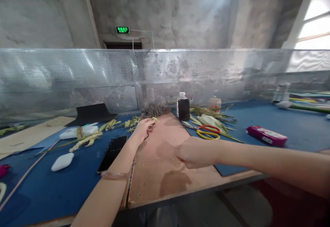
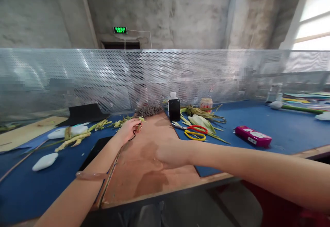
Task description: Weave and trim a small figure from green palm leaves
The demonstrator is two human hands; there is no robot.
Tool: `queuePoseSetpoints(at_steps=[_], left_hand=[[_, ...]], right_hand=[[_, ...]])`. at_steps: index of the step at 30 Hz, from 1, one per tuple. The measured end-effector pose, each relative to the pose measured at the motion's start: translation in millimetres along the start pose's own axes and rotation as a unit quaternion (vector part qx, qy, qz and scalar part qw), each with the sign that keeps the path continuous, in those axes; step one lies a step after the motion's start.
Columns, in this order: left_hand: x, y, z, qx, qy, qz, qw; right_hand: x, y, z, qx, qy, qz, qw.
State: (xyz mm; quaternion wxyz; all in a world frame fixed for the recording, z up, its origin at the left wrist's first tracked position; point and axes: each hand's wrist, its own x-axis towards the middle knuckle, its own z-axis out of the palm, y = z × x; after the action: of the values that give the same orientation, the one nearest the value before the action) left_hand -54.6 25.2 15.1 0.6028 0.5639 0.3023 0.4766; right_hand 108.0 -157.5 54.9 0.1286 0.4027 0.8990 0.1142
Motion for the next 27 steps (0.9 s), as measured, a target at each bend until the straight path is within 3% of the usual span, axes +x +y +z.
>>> queuePoseSetpoints(at_steps=[4, 7, 12, 18, 24, 27], left_hand=[[-0.8, 3.7, -2.1, -0.002, 0.012, -0.010, 1.000], [-1.7, 5.6, -3.1, -0.007, 0.016, -0.006, 1.000], [-3.5, 3.7, -2.6, 0.003, 0.001, 0.002, 1.000], [-2.3, 0.0, -0.9, 0.013, -0.017, 0.002, 1.000], [-2.9, 1.3, -0.7, 0.011, -0.007, 0.004, 1.000], [-2.9, 0.2, -0.7, 0.025, -0.014, 0.002, 1.000]], right_hand=[[41.2, 11.0, 8.9, 0.017, 0.030, -0.034, 0.999], [55.6, 15.2, 17.8, 0.022, 0.061, -0.039, 0.997], [55.0, 14.7, 16.2, 0.064, -0.010, -0.040, 0.997], [29.5, 7.8, 7.3, 0.062, -0.072, -0.038, 0.995], [-27.8, -14.1, 13.1, 0.126, -0.084, -0.022, 0.988], [-56.3, -21.2, 18.9, 0.109, -0.100, -0.017, 0.989]])
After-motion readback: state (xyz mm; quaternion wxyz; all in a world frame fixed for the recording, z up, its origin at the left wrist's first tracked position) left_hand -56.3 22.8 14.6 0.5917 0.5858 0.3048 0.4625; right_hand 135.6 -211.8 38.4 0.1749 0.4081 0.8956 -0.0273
